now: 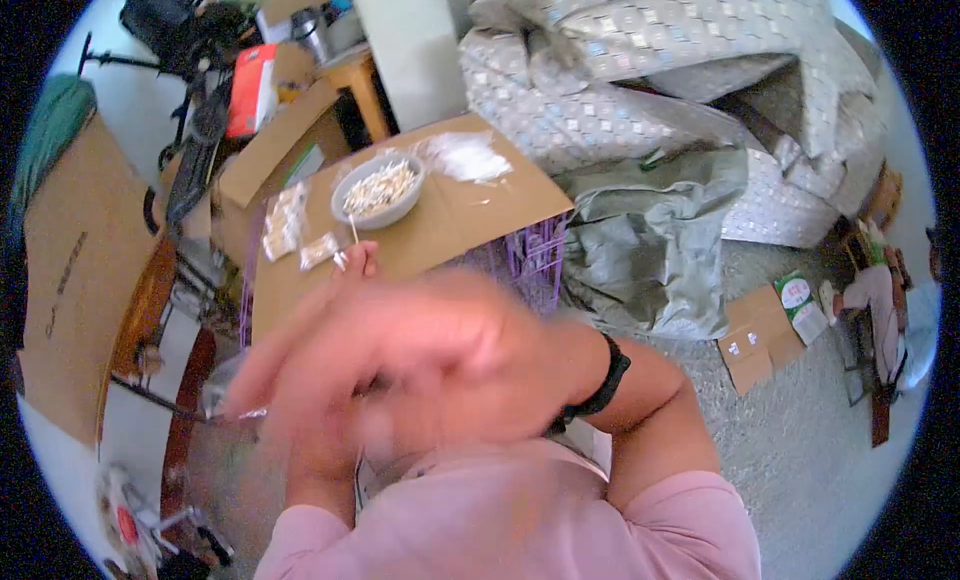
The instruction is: Gathering cotton swabs from a bowl and placing them into small plastic bags.
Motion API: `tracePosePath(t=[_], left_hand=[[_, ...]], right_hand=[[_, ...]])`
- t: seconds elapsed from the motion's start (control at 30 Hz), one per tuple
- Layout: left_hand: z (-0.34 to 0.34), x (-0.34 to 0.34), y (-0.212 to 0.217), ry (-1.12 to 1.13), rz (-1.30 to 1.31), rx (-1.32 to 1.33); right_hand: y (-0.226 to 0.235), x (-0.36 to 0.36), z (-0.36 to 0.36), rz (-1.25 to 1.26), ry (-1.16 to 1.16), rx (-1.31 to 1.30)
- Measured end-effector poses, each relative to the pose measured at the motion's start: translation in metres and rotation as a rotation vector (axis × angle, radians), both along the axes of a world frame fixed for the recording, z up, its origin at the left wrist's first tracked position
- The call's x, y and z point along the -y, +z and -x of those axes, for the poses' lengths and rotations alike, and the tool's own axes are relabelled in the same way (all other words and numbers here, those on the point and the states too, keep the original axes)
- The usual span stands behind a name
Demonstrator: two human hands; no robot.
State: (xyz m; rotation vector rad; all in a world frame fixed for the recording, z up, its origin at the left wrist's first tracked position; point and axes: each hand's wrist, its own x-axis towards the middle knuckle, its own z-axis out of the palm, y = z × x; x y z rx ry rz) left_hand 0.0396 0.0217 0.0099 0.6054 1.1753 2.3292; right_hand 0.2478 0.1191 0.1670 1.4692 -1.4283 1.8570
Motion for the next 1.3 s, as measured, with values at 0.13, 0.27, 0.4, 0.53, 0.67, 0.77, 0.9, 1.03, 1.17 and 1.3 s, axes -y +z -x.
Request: tracePosePath(t=[0.13,0.27,0.4,0.53,0.67,0.77,0.9,1.03,1.17,1.3], left_hand=[[-0.043,0.018,0.012,-0.138,-0.108,-0.006],[-0.076,0.034,0.010,-0.149,0.072,-0.004],[-0.095,0.042,-0.013,-0.240,0.107,0.007],[-0.115,0.041,-0.013,-0.234,0.272,0.040],[-0.112,0.047,-0.021,-0.133,0.489,-0.200],[-0.105,0.055,-0.019,-0.065,0.464,-0.197],[-0.110,0.049,0.000,-0.197,0.418,-0.162],[-0.108,0.045,-0.012,-0.331,0.346,-0.138],[-0.108,0.046,-0.014,-0.362,0.333,-0.145],[-0.110,0.046,-0.010,-0.348,0.351,-0.180]], right_hand=[[-0.074,-0.023,0.021,0.021,-0.493,0.511],[-0.130,-0.016,0.034,-0.026,-0.687,0.592],[-0.146,-0.008,0.030,-0.039,-0.717,0.596],[-0.161,-0.011,0.022,-0.071,-0.716,0.608],[-0.176,-0.015,0.011,-0.063,-0.811,0.595],[-0.182,-0.019,-0.005,-0.080,-0.700,0.838],[-0.180,-0.011,-0.017,-0.099,-0.584,0.861],[-0.180,-0.005,-0.020,-0.129,-0.530,0.917],[-0.180,-0.003,-0.019,-0.095,-0.510,0.965],[-0.190,-0.004,-0.016,-0.009,-0.501,0.951]])
